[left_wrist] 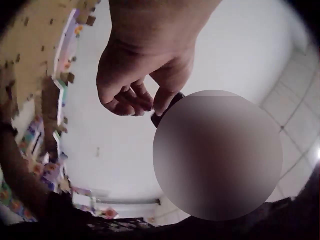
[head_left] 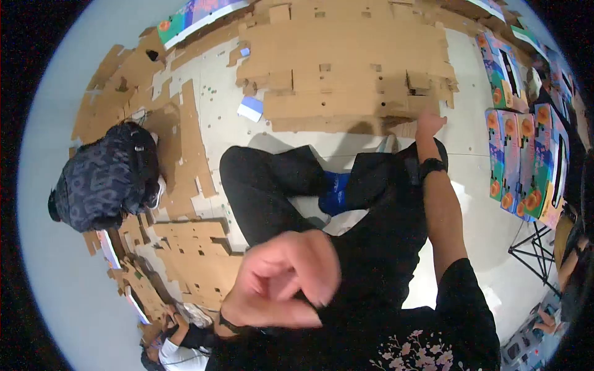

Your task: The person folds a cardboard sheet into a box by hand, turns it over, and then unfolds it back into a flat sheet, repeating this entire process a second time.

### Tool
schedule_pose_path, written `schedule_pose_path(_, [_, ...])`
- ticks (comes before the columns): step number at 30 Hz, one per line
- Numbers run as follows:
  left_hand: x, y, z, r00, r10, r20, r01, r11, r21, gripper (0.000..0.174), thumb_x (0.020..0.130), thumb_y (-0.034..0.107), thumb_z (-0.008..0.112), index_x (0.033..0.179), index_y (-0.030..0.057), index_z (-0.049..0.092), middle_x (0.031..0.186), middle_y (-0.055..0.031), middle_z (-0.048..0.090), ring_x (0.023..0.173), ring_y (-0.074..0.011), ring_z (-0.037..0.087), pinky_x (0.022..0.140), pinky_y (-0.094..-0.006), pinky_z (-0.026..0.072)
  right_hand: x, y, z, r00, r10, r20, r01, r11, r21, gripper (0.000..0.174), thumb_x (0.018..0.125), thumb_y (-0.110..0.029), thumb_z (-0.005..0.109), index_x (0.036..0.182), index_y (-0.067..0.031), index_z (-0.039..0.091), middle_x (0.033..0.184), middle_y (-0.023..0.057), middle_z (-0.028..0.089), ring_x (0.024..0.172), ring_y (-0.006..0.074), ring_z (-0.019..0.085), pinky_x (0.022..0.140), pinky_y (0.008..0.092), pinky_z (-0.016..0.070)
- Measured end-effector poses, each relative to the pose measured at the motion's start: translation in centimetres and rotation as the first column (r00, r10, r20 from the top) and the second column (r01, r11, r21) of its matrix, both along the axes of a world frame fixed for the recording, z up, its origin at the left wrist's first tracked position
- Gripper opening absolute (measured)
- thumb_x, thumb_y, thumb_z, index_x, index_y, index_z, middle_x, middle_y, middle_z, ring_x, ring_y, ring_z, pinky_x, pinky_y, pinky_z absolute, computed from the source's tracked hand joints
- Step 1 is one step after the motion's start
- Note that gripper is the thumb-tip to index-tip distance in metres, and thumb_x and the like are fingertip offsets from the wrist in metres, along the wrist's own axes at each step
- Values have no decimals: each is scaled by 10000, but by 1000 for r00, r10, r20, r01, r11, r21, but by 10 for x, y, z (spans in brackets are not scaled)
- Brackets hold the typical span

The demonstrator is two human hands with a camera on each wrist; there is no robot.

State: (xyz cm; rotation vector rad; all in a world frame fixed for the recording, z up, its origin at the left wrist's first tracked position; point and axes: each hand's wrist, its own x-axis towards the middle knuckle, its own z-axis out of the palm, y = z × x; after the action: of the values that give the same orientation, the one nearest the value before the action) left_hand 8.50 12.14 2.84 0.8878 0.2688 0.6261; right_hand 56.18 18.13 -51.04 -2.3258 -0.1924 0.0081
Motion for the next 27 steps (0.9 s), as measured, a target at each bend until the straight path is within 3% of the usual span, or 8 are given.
schedule_pose_path(4, [-49, -21, -45, 870, 246, -428, -268, 963, 8, 205, 899, 127, 726, 1022, 62, 575, 883, -27, 554, 887, -151, 561, 813, -302, 477, -38, -7, 84, 995, 96, -9, -96, 992, -80, 737, 894, -518, 672, 1368, 33, 547, 1474, 321, 432, 1368, 478, 430, 1111, 557, 418])
schedule_pose_path(9, [-104, -42, -125, 504, 406, -762, -271, 912, 307, 120, 972, 14, 649, 1073, 55, 600, 973, -41, 627, 888, -115, 600, 817, -262, 491, -37, -4, 92, 988, 157, 10, -140, 908, -395, 1004, 776, -493, 756, 1474, 116, 368, 1441, 287, 507, 1312, 447, 534, 1095, 507, 457])
schedule_pose_path(14, [-146, -53, -192, 398, 676, -620, -352, 736, 578, 113, 964, -16, 650, 1041, 56, 610, 976, -23, 632, 832, -97, 583, 753, -247, 494, -37, -6, 123, 953, 162, -258, -187, 980, -74, 956, 728, -562, 769, 1386, 86, 521, 1366, 275, 590, 1308, 431, 549, 1101, 488, 456])
schedule_pose_path(16, [-139, -52, -194, 344, 687, -640, -512, 709, 486, 108, 956, -19, 661, 1022, 54, 615, 956, -18, 635, 807, -85, 581, 725, -237, 485, -34, -3, 127, 957, 66, -282, -136, 962, -237, 983, 707, -585, 779, 1386, 79, 524, 1348, 269, 605, 1295, 426, 563, 1100, 478, 459])
schedule_pose_path(20, [-131, -46, -193, 269, 689, -672, -361, 720, 593, 87, 960, 23, 682, 1007, 60, 619, 893, 0, 631, 754, -73, 574, 683, -229, 474, -44, 0, 151, 969, 55, -241, -149, 907, -395, 1013, 698, -533, 812, 1414, 101, 478, 1346, 274, 603, 1253, 394, 600, 1055, 463, 483])
schedule_pose_path(22, [-133, -48, -198, 272, 684, -677, -405, 720, 564, 90, 960, 30, 687, 1009, 66, 621, 892, 9, 624, 755, -64, 565, 684, -222, 467, -52, 2, 159, 984, -91, -155, 7, 882, -472, 1009, 702, -504, 821, 1413, 119, 468, 1342, 275, 605, 1239, 380, 609, 1038, 470, 487])
schedule_pose_path(24, [-135, -49, -203, 280, 679, -678, -448, 717, 533, 89, 959, 28, 689, 1006, 67, 623, 896, 13, 622, 754, -60, 556, 683, -218, 458, -19, -7, 107, 948, 48, -314, -116, 973, -201, 972, 721, -511, 806, 1389, 117, 483, 1328, 267, 611, 1232, 399, 601, 1027, 484, 485])
schedule_pose_path(27, [-129, -47, -198, 277, 715, -642, -419, 691, 588, 85, 962, 31, 685, 1005, 70, 624, 898, 14, 619, 744, -61, 545, 673, -222, 452, -7, -9, 68, 957, -6, -290, -12, 998, -58, 940, 739, -525, 790, 1350, 120, 483, 1273, 271, 625, 1196, 438, 597, 1019, 500, 483])
